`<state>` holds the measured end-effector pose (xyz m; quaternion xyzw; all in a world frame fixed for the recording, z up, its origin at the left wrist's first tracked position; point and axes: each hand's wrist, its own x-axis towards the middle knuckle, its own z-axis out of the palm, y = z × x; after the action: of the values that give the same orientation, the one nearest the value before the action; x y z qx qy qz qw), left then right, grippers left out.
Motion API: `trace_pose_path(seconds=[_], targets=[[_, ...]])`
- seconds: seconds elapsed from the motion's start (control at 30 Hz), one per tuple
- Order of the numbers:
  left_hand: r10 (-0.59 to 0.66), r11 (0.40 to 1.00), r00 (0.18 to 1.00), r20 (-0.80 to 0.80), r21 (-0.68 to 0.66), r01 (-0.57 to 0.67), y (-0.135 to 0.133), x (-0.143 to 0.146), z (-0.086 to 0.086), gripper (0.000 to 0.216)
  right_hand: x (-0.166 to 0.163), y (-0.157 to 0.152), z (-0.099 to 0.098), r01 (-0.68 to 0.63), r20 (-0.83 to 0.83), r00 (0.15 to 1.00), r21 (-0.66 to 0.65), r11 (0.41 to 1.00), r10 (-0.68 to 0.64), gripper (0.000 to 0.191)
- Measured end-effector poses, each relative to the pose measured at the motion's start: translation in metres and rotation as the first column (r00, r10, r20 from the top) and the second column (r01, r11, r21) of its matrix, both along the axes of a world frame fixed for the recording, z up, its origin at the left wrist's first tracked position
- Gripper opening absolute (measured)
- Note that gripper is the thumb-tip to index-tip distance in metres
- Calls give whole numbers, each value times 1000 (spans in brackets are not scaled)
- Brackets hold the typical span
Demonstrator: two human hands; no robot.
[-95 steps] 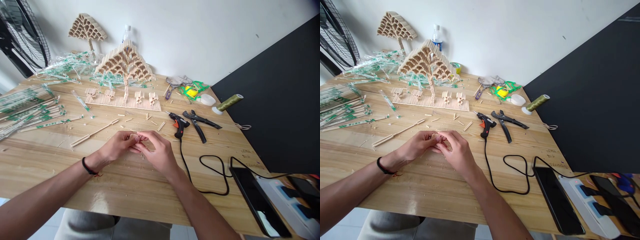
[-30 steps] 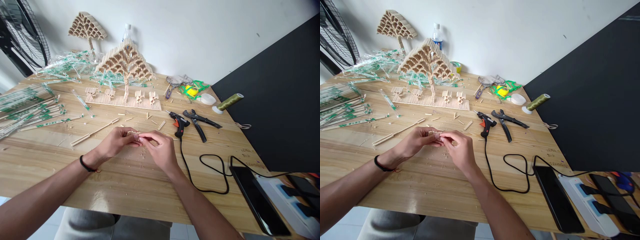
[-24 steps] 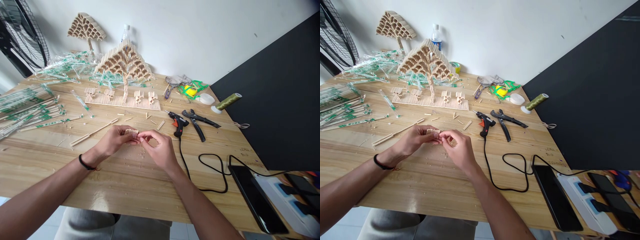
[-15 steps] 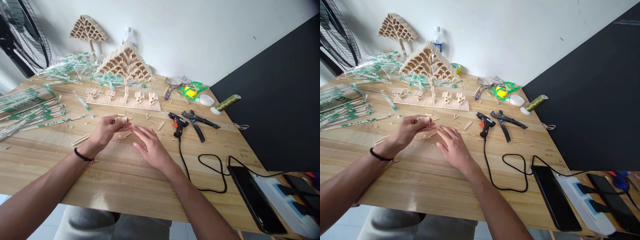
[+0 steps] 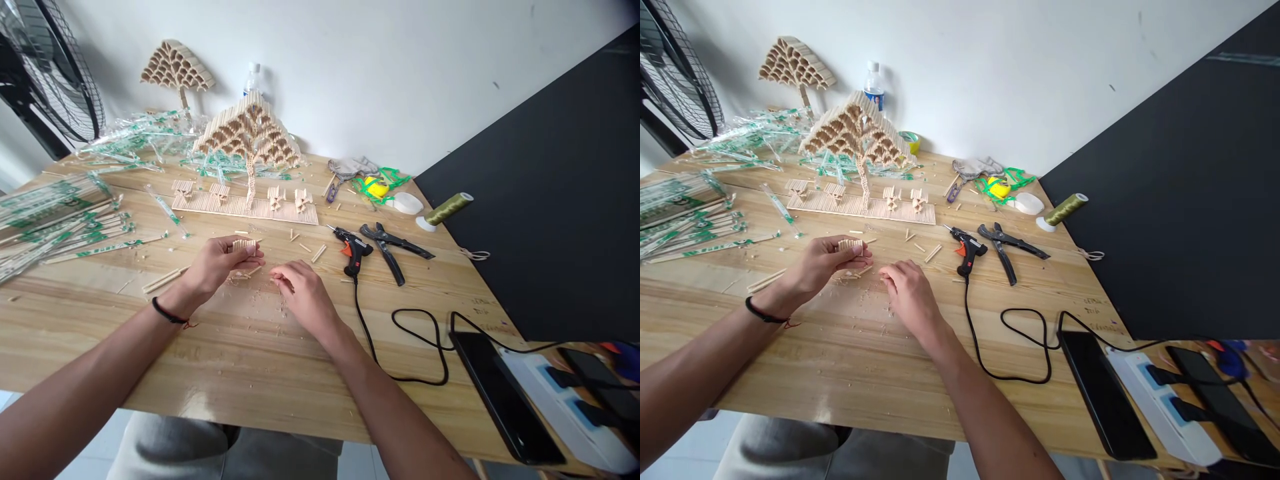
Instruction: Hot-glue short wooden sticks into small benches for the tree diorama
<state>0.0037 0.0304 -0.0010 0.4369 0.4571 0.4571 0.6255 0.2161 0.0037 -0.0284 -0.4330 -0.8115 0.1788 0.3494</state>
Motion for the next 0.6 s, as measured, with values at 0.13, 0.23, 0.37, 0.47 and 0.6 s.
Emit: trace_pose_path(seconds=[0.13,0.23,0.37,0.47,0.6], targets=[[-95,995,992,-86,23,97,-4,4,-4,48,6,-2,8,51,-255,963,-164,985,-92,12],[-208,974,970,-123,62,217,-9,10,-6,44,10,-3,12,14,-425,892,-319,948,-156,8],[-324,942,938,-122,55,332,-16,19,-4,41,9,-5,13,-67,-510,845,-393,917,-157,14],[-336,939,938,-89,39,341,-20,22,-2,39,6,-8,13,-20,-482,857,-382,924,-181,14],[-325,944,943,-75,36,329,-21,21,-3,37,4,-9,12,2,-491,849,-365,931,-195,14]])
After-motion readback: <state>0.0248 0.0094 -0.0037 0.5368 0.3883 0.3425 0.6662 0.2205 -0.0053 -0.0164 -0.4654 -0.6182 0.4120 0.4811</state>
